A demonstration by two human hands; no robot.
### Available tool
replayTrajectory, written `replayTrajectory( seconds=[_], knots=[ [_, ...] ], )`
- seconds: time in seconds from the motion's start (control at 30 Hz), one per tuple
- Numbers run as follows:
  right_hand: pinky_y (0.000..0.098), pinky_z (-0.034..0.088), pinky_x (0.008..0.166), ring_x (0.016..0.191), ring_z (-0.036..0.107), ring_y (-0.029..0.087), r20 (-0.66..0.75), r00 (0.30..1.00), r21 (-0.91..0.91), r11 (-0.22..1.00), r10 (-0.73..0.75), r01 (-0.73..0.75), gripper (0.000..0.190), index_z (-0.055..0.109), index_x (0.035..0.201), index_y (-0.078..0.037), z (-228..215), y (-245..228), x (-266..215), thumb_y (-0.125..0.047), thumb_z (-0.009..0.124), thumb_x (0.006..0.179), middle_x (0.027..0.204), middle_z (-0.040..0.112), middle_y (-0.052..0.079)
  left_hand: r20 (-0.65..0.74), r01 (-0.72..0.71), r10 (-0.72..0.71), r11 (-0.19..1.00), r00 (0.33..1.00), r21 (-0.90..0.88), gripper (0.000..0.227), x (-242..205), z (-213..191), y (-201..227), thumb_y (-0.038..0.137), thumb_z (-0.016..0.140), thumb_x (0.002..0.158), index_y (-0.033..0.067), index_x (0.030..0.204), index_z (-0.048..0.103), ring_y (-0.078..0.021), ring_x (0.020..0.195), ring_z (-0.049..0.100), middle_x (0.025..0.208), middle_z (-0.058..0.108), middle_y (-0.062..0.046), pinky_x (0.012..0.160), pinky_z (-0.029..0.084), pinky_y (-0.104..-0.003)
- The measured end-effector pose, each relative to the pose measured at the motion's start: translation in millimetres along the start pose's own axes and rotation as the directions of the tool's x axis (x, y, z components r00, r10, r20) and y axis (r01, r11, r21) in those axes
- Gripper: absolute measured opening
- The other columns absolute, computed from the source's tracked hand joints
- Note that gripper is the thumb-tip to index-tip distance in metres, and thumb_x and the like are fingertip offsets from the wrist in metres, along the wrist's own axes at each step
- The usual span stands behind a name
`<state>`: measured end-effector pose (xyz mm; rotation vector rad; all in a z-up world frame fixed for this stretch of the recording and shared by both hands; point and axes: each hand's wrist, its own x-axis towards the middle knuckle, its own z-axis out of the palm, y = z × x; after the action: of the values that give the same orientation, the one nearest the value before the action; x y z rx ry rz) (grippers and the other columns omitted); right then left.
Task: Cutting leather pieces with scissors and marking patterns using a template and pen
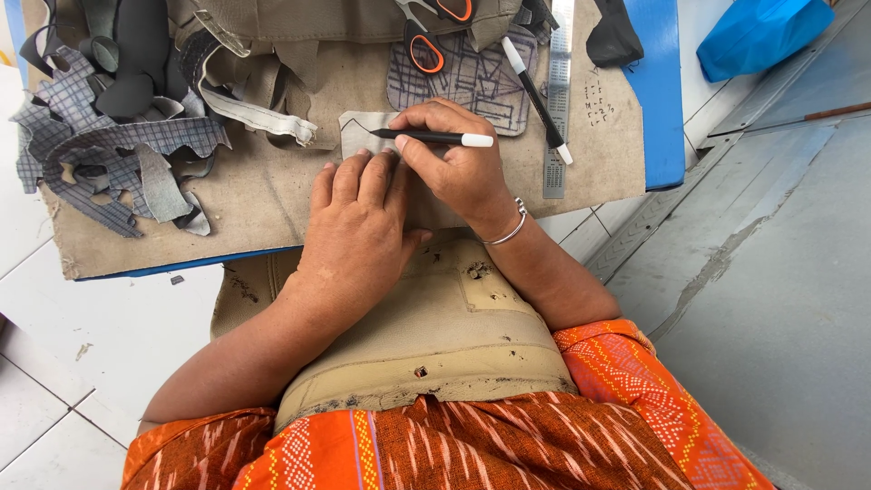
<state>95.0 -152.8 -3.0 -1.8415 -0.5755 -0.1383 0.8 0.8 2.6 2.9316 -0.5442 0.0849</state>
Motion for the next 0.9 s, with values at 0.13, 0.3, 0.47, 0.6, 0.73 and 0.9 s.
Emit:
replayTrajectory(
  seconds=[0.13,0.3,0.47,0.6,0.73,0.9],
  knots=[
    [0.0318,0.055,0.07,0.078,0.069,0.021,-0.007,1.0,-0.009,1.0,0.01,-0.01,0.008,0.076,0.097,-0.009,-1.3,-0.1,-0.2,-0.01,0.073,0.09,0.084,0.069,0.009,-0.001,-0.002,0.002,1.0,1.0,-0.002,0.085,0.0,2.4,0.0,0.061,0.073,0.083,0.0101,0.148,0.053,-0.0333,0.135,0.041,0.141,0.048,-0.014,0.112,0.031,-0.053],
    [0.0312,0.053,0.068,0.078,0.067,0.02,-0.034,0.999,-0.038,0.999,-0.006,0.005,0.009,0.076,0.1,-0.008,-6.0,1.8,0.9,-0.01,0.07,0.093,0.085,0.069,0.01,-0.01,-0.009,0.01,1.0,1.0,0.006,0.084,-0.1,1.3,-0.9,0.063,0.072,0.083,0.0084,0.145,0.057,-0.0339,0.134,0.042,0.139,0.05,-0.014,0.111,0.032,-0.053],
    [0.0316,0.052,0.075,0.082,0.066,0.021,-0.038,0.999,-0.128,0.992,-0.026,0.021,0.009,0.074,0.098,-0.006,-6.2,-2.1,0.6,-0.007,0.069,0.091,0.089,0.07,0.009,-0.077,-0.011,0.013,0.999,0.997,0.032,0.086,-1.1,2.6,-1.0,0.064,0.074,0.079,0.0077,0.142,0.059,-0.0324,0.133,0.046,0.14,0.053,-0.013,0.11,0.037,-0.052],
    [0.033,0.052,0.084,0.086,0.066,0.022,-0.031,0.999,-0.184,0.983,-0.036,0.029,0.009,0.072,0.096,-0.003,-8.5,-7.0,-1.6,-0.003,0.067,0.088,0.093,0.072,0.008,-0.127,-0.015,0.02,0.999,0.992,0.042,0.087,-0.5,-0.8,-1.3,0.065,0.074,0.077,0.007,0.141,0.06,-0.0311,0.129,0.052,0.14,0.056,-0.011,0.109,0.041,-0.051],
    [0.0319,0.051,0.084,0.086,0.066,0.021,-0.028,0.999,-0.205,0.978,-0.027,0.02,0.009,0.072,0.096,-0.003,-13.5,-6.5,-6.9,-0.005,0.068,0.088,0.093,0.072,0.007,-0.137,-0.012,0.016,1.0,0.99,0.029,0.086,0.8,-2.7,-1.7,0.066,0.074,0.078,0.0079,0.141,0.062,-0.0312,0.13,0.051,0.14,0.056,-0.011,0.109,0.04,-0.05],
    [0.0324,0.052,0.082,0.086,0.065,0.022,-0.011,1.0,-0.177,0.984,-0.029,0.027,0.009,0.071,0.097,-0.002,-19.1,-9.3,-10.8,-0.003,0.068,0.089,0.092,0.071,0.009,-0.175,-0.028,0.042,0.996,0.984,0.079,0.077,4.7,-9.0,-4.3,0.069,0.071,0.083,0.0106,0.133,0.064,-0.0287,0.12,0.055,0.15,0.055,-0.013,0.099,0.043,-0.044]
  ],
)
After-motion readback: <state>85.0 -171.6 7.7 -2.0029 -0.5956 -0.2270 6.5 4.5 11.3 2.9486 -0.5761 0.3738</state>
